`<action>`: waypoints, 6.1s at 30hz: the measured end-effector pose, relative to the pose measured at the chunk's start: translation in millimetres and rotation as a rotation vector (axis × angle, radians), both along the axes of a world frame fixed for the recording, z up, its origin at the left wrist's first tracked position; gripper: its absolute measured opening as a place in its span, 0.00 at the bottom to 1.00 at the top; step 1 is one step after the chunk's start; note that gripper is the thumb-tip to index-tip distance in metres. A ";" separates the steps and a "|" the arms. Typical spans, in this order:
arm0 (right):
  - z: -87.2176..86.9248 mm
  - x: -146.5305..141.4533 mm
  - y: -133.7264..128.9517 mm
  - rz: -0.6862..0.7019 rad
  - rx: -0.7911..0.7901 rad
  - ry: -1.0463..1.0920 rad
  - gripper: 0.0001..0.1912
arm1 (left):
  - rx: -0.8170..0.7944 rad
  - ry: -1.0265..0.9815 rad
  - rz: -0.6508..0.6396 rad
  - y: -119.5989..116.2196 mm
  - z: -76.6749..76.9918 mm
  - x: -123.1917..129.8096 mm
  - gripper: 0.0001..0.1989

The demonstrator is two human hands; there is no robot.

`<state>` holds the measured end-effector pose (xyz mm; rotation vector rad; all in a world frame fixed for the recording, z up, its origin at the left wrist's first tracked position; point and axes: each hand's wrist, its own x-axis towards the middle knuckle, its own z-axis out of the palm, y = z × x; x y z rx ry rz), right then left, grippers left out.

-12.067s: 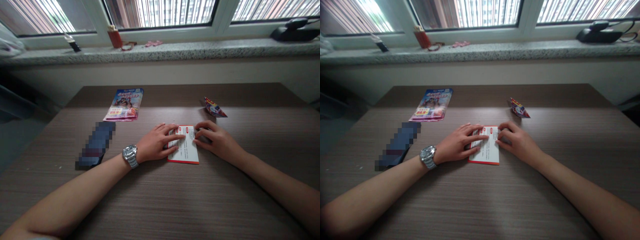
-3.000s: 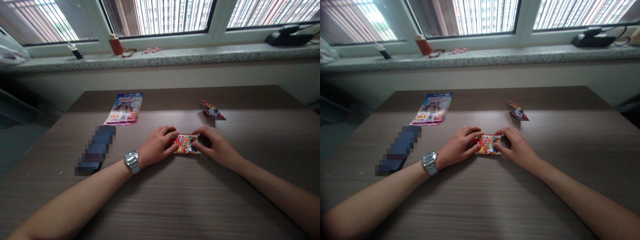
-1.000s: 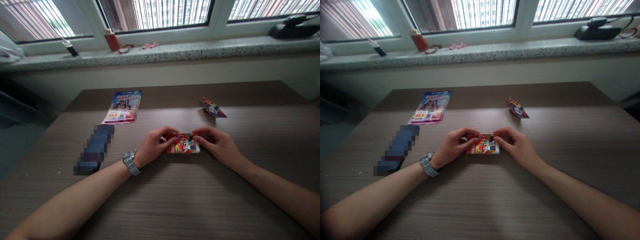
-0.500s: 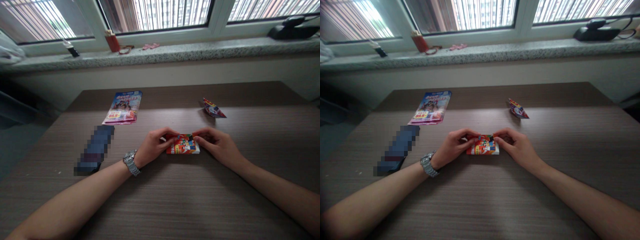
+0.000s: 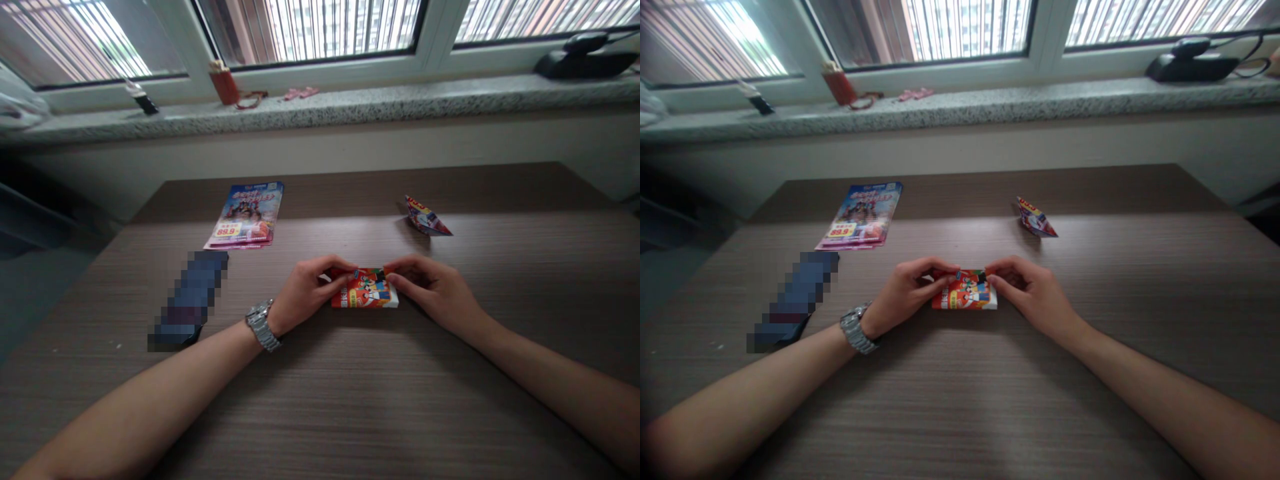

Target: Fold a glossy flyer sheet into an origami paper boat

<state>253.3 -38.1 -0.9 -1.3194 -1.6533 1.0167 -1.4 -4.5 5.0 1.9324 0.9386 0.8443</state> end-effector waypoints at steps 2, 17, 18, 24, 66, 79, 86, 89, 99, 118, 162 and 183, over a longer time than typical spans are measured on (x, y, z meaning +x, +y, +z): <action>0.2 -0.1 0.2 -0.003 -0.008 0.011 0.14 | 0.006 0.003 -0.003 -0.3 -0.3 -0.3 0.10; 1.5 -1.7 0.9 -0.007 -0.046 0.077 0.14 | 0.032 0.002 0.021 -1.5 -1.2 -1.8 0.10; 2.1 -1.9 0.8 -0.008 -0.047 0.078 0.14 | 0.033 0.001 0.024 -1.6 -1.1 -1.8 0.09; 1.2 -0.7 0.8 0.005 -0.048 0.081 0.14 | 0.039 0.002 0.027 -2.1 0.1 -1.3 0.09; 6.5 3.5 -4.1 0.069 0.079 -0.110 0.08 | 0.031 0.015 -0.063 -3.2 10.0 1.0 0.08; 6.7 -0.6 -4.2 0.054 -0.024 0.031 0.13 | 0.018 0.038 -0.034 -3.4 12.6 1.6 0.05; 8.3 -3.1 -3.7 0.106 -0.130 0.224 0.15 | -0.062 -0.060 0.111 -2.8 10.0 -0.4 0.09; 10.8 -3.5 -4.7 0.147 -0.201 0.111 0.17 | -0.093 -0.094 0.116 -3.3 9.3 0.1 0.10; 10.3 -3.5 -3.9 0.122 -0.262 0.110 0.17 | -0.162 -0.099 0.104 -2.9 8.4 -0.1 0.12; 16.4 -2.0 -4.6 0.235 -0.277 0.083 0.16 | -0.149 -0.083 -0.040 -6.2 14.6 3.2 0.10; 15.8 -11.7 -7.1 0.143 -0.320 0.211 0.16 | -0.260 -0.163 0.018 -13.7 8.6 9.3 0.10; 21.5 -11.9 -8.2 0.132 -0.244 0.118 0.17 | -0.258 -0.190 0.034 -13.0 11.9 10.1 0.10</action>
